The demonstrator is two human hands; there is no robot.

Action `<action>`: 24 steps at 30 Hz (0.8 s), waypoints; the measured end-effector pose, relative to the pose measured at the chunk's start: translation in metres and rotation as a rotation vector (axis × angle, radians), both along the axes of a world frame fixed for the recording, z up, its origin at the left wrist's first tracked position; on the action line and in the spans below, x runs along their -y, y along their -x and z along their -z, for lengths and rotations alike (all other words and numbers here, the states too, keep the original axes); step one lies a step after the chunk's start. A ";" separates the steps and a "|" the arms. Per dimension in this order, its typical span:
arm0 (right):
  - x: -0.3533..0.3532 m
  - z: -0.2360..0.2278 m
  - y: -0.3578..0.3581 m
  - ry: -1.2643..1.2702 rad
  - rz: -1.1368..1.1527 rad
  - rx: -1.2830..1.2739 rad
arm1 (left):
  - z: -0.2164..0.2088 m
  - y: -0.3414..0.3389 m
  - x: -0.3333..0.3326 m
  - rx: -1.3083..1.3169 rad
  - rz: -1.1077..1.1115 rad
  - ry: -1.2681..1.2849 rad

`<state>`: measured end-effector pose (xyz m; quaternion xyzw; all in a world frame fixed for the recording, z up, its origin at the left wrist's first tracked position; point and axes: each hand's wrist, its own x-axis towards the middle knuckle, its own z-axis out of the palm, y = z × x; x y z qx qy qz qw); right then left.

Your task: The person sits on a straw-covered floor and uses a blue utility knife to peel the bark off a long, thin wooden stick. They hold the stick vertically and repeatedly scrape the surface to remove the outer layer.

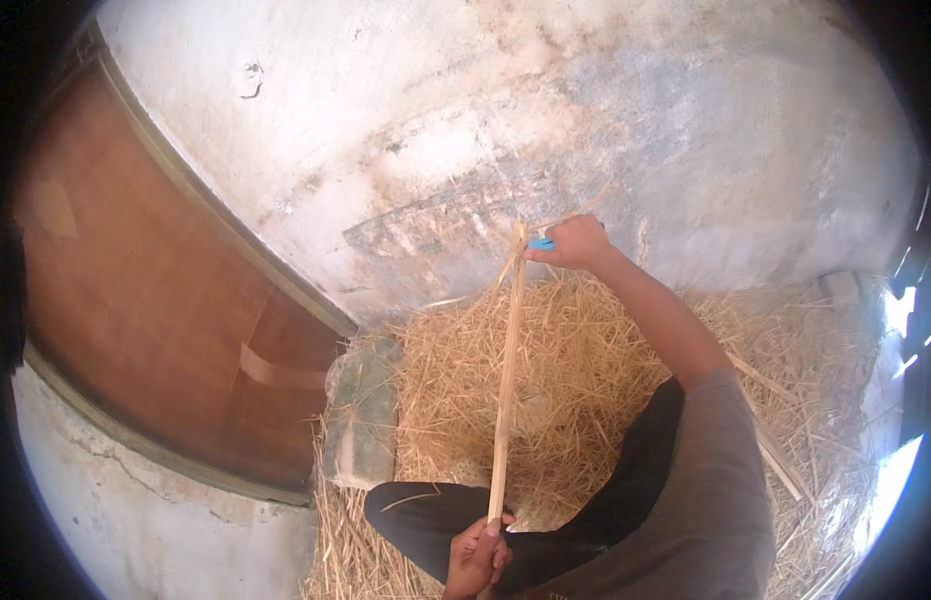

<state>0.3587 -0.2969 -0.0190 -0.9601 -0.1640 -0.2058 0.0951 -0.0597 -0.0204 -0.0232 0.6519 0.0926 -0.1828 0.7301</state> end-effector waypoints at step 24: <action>-0.051 0.024 0.123 -0.116 -0.268 -0.354 | 0.014 -0.051 -0.028 0.066 -0.257 0.178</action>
